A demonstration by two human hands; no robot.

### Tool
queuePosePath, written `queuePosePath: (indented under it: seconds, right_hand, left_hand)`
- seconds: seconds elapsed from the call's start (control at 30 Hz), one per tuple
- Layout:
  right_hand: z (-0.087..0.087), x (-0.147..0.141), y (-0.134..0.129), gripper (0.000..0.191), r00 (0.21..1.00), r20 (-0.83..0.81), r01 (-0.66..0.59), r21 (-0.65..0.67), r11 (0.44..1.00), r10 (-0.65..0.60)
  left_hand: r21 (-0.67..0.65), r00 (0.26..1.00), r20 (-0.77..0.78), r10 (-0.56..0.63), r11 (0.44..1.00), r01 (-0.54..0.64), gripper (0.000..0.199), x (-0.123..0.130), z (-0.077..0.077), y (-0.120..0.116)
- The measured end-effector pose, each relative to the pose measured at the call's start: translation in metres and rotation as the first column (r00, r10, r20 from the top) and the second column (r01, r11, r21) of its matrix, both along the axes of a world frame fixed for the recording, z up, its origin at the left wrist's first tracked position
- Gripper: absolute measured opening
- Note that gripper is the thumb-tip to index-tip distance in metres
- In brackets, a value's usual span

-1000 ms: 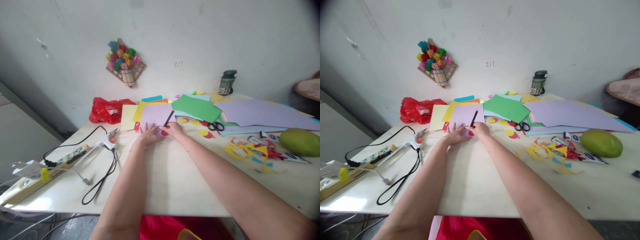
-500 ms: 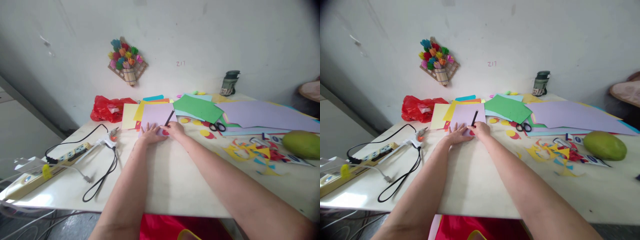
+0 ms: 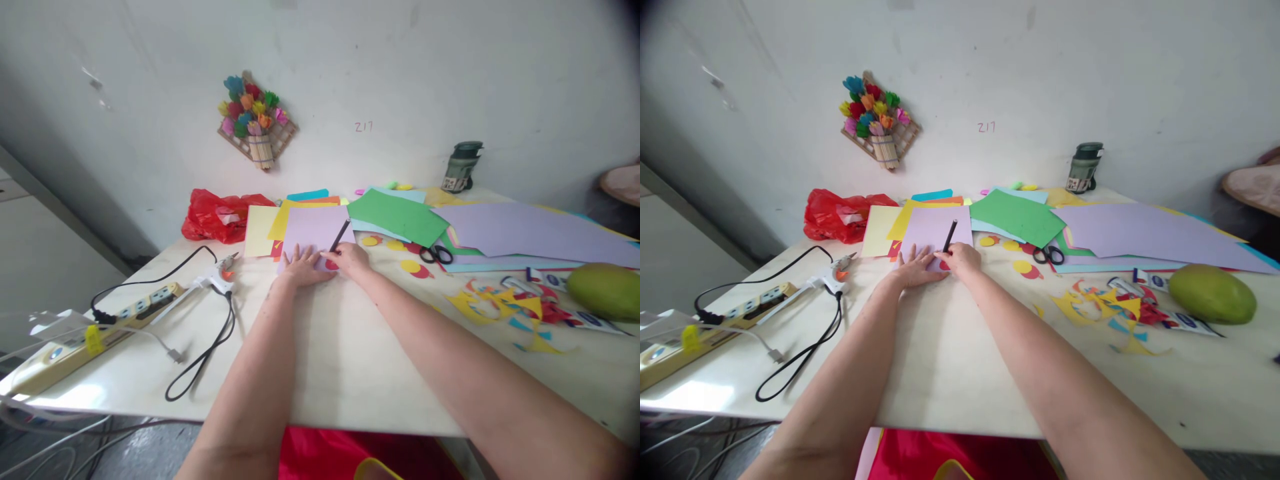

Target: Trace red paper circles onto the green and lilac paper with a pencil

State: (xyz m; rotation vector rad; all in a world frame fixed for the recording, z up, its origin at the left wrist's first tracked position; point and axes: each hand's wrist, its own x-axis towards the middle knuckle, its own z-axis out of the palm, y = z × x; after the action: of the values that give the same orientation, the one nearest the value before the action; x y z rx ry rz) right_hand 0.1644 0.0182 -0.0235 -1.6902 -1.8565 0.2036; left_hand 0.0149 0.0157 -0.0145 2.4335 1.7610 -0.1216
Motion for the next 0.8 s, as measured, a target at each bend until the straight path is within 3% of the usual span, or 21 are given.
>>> queuePosePath:
  seconds: [0.8]
  right_hand:
    - [0.0001, 0.0006, -0.0001, 0.042, 0.997, -0.068, -0.037, -0.043, 0.998, 0.035]
  left_hand:
    - [0.0, 1.0, 0.022, -0.002, 1.0, 0.002, 0.078, -0.0001, 0.001, -0.0009]
